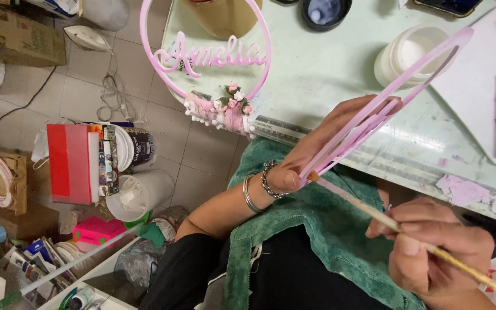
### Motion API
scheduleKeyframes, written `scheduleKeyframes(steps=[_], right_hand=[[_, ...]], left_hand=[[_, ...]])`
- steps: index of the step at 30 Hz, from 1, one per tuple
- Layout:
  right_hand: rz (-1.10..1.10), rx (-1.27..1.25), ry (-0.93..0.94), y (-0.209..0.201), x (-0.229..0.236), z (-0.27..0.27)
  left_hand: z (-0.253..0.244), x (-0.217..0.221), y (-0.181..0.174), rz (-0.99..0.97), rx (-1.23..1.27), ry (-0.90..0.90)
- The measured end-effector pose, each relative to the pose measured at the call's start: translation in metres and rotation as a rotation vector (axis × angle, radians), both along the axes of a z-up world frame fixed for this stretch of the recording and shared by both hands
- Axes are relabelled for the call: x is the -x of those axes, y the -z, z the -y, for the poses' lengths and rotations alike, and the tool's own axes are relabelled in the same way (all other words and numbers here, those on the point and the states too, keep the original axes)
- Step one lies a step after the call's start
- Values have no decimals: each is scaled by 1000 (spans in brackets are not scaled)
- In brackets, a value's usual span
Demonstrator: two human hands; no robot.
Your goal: Painting and detailing a pink wooden name sign with white paint using a brush
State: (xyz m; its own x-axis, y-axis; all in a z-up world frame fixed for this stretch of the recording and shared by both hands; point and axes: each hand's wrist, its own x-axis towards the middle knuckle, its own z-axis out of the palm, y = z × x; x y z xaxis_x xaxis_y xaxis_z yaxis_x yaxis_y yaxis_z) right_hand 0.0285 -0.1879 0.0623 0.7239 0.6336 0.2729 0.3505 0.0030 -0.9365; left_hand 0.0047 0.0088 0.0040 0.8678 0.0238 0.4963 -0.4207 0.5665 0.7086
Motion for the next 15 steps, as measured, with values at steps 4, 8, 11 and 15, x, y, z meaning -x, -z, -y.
scheduleKeyframes(steps=[4,8,11,15], right_hand=[[114,-211,185,19,-2,-15],[54,-82,69,9,-3,-5],[64,24,9,15,-8,5],[280,37,-76,15,-17,17]], left_hand=[[-1,2,3,-7,-106,-71],[-1,3,4,-22,-117,-82],[-1,2,3,-23,-126,-79],[-1,2,-2,-34,-108,-83]])
